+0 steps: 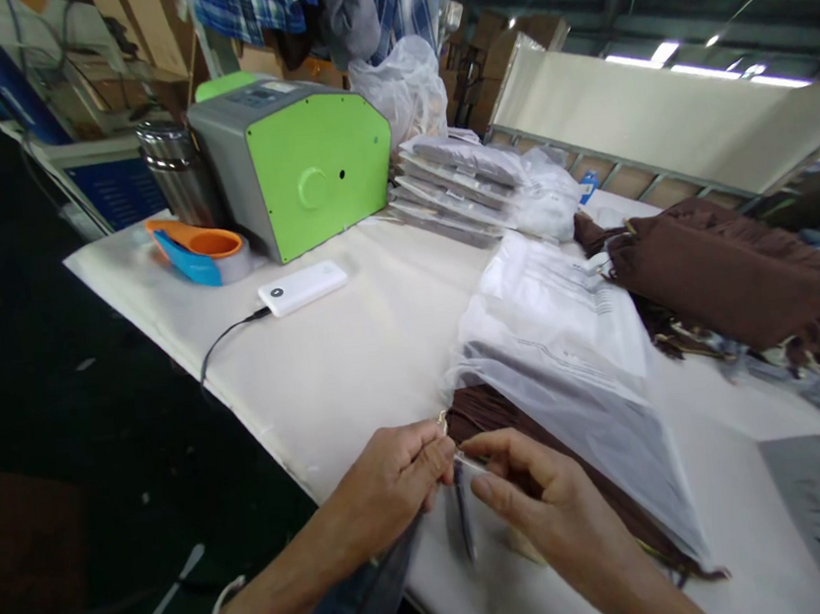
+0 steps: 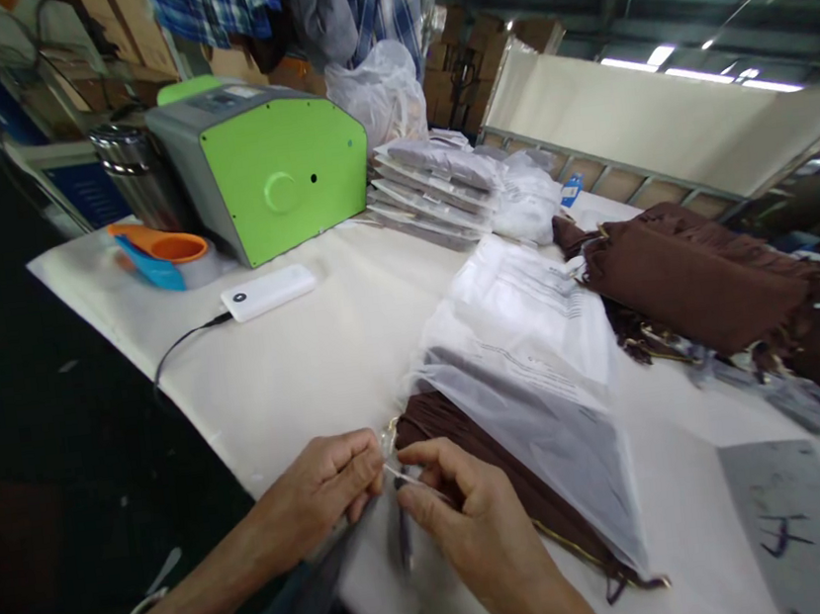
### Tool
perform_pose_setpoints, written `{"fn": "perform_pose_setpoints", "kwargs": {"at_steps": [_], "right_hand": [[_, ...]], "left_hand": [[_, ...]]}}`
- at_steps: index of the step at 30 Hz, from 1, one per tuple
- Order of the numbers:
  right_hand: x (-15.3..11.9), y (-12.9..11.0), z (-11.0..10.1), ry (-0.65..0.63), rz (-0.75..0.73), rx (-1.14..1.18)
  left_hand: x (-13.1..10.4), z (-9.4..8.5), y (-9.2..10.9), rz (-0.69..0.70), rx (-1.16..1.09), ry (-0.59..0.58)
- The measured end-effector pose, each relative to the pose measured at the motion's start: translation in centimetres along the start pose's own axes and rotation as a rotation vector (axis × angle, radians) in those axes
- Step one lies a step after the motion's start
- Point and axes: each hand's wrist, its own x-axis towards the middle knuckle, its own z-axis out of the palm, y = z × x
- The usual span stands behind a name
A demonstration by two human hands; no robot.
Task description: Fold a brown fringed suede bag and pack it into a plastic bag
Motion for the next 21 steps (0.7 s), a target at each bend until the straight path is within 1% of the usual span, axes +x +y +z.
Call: {"fn": "perform_pose_setpoints", "kwargs": {"at_steps": [4, 9, 11, 13, 14, 15, 17, 19, 21], "right_hand": [[0.5, -0.2, -0.5, 0.048, -0.044, -0.058], [1.4, 0.3, -0.9, 0.107, -0.130, -0.153], [1.8, 0.4, -1.2, 0.118, -0.162, -0.183], [2.1, 0.4, -1.6, 0.129, -0.177, -0.214], [2.3, 0.3, -1.7, 0.131, -0.182, -0.232], [2.5, 0.2, -1.9, 0.137, -0.188, -0.251], [2.8, -0.1, -2.2, 0.150, -0.209, -0.295], [2.9, -0.4, -2.4, 0.160, -0.258, -0.353], [3.0, -0.6, -2.7, 0.146, -0.313, -0.428]], "left_hand": [[0.7, 0.1, -0.5, -0.048, -0.033, 0.026], [1.7, -0.5, -0.7, -0.081, -0.004, 0.006], [2.3, -1.0, -1.0, -0.071, 0.086, 0.075], [2.9, -1.3, -1.4, -0.023, 0.254, 0.198], [3.3, -1.3, -1.7, 0.004, 0.343, 0.245], [3.6, -1.2, -2.0, 0.026, 0.419, 0.265], [4.1, -0.9, -2.5, 0.045, 0.518, 0.235], [4.3, -0.4, -2.8, 0.050, 0.563, 0.187], [4.4, -0.1, -3.0, 0.053, 0.585, 0.166]]}}
